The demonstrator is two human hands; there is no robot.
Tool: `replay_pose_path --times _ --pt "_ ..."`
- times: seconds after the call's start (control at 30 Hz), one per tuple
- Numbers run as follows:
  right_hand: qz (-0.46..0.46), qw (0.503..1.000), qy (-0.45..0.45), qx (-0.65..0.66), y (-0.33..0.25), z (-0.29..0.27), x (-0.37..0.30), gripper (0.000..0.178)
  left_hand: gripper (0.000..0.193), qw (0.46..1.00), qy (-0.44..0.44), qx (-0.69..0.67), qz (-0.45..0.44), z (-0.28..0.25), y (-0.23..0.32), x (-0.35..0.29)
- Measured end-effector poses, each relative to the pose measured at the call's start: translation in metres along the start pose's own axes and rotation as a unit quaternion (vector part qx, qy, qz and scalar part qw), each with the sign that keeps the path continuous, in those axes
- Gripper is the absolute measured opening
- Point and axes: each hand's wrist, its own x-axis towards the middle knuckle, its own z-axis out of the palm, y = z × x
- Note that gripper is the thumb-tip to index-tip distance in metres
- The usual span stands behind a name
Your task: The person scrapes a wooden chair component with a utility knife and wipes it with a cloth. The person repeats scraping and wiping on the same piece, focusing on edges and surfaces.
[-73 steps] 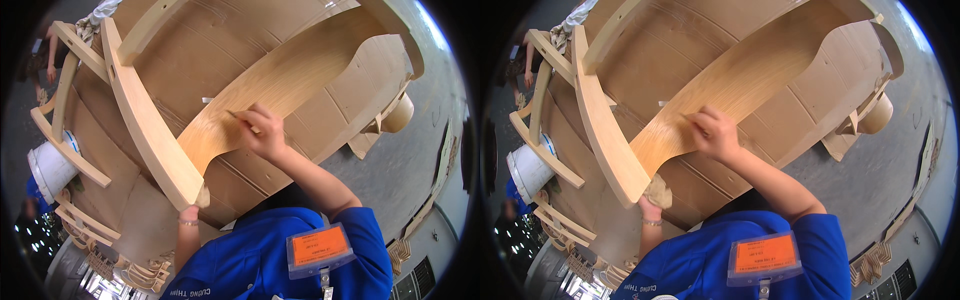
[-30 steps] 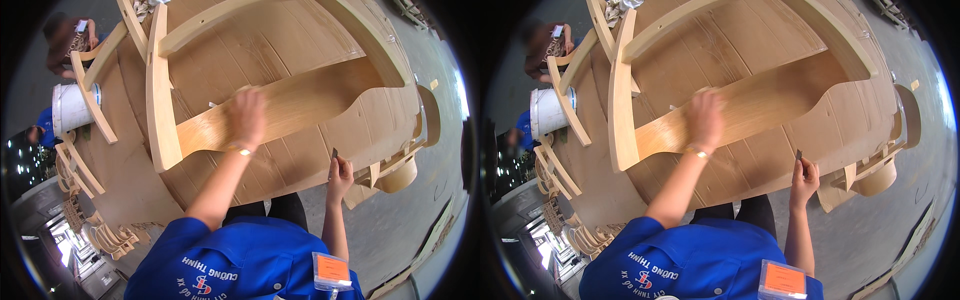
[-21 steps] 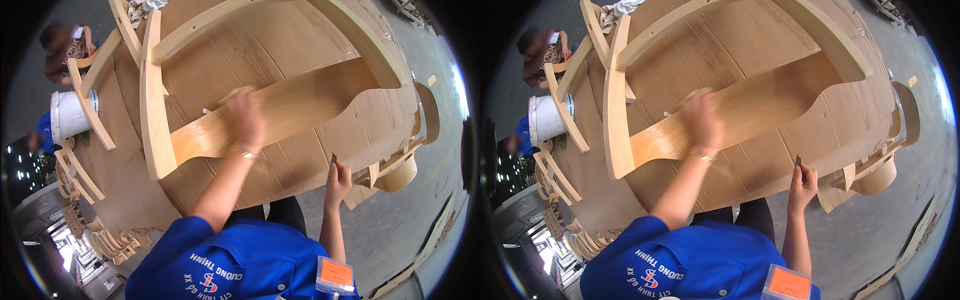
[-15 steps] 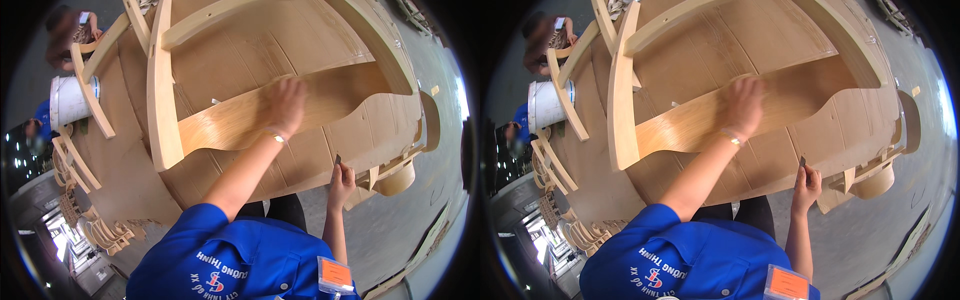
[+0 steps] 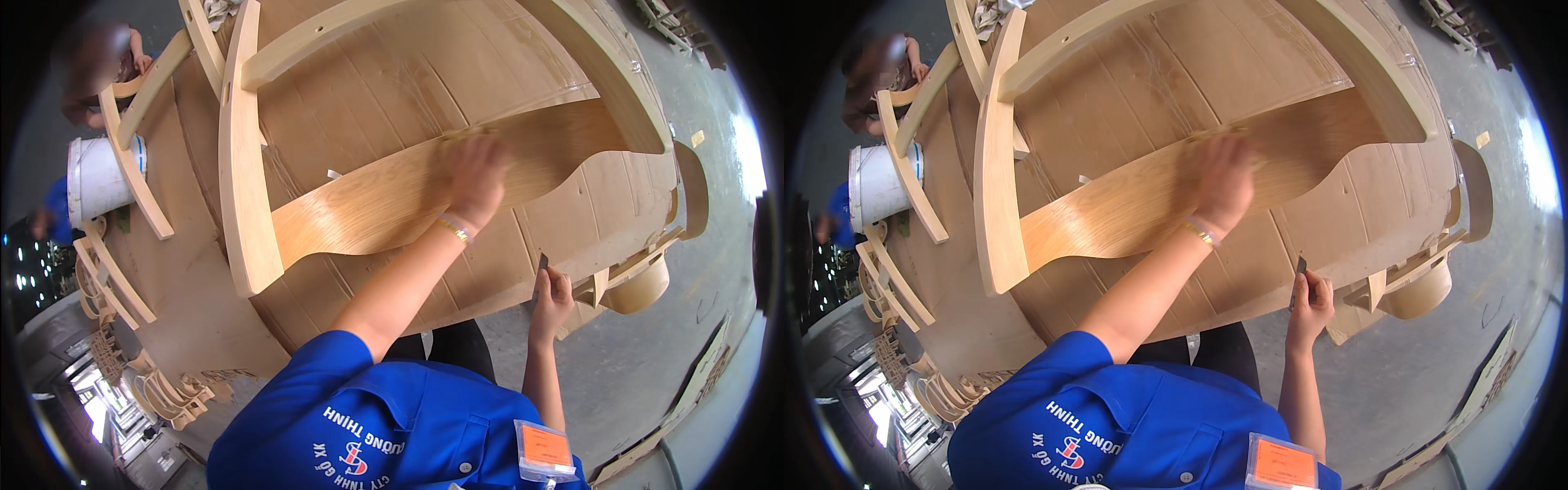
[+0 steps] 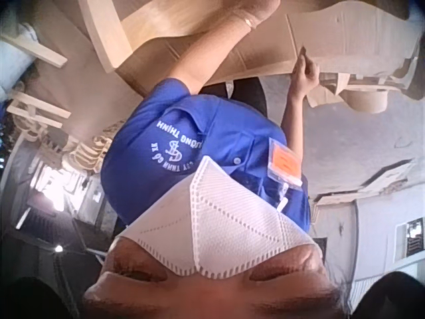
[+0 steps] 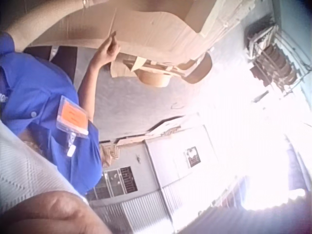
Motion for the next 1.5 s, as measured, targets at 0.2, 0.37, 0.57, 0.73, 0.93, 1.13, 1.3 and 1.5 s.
replay_pose_path --times 0.2,0.37,0.57,0.73,0.93,1.13,1.3,1.5 --pt "0.001 0.999 -0.024 -0.046 -0.001 0.008 0.003 0.013 0.024 0.965 -0.072 0.22 -0.125 -0.107 -0.038 -0.044" --pt "0.01 0.999 -0.011 -0.028 0.008 0.01 0.009 0.015 0.027 0.914 -0.086 0.374 -0.131 -0.189 -0.057 -0.106" --pt "0.03 0.999 0.015 -0.032 0.008 -0.002 0.007 0.015 0.036 0.99 0.05 0.112 -0.067 -0.061 -0.035 -0.048" --pt "0.033 0.999 -0.005 -0.035 0.0 -0.001 0.01 0.015 0.024 0.995 -0.034 0.095 0.013 -0.044 -0.016 -0.023" --pt "0.024 1.0 -0.002 -0.018 -0.006 0.007 0.016 0.013 0.031 0.949 0.028 0.286 -0.129 -0.169 -0.062 -0.087" --pt "0.012 1.0 0.0 0.013 -0.021 0.013 0.01 0.011 0.035 0.985 0.028 0.155 -0.062 -0.038 -0.034 -0.02" --pt "-0.005 0.999 -0.043 0.018 -0.043 0.023 0.005 0.01 0.023 0.995 -0.042 0.091 0.026 -0.033 -0.029 -0.004" --pt "-0.024 0.999 -0.034 -0.003 -0.052 0.029 0.015 0.01 0.015 0.951 -0.063 0.289 -0.087 -0.16 -0.056 -0.083"
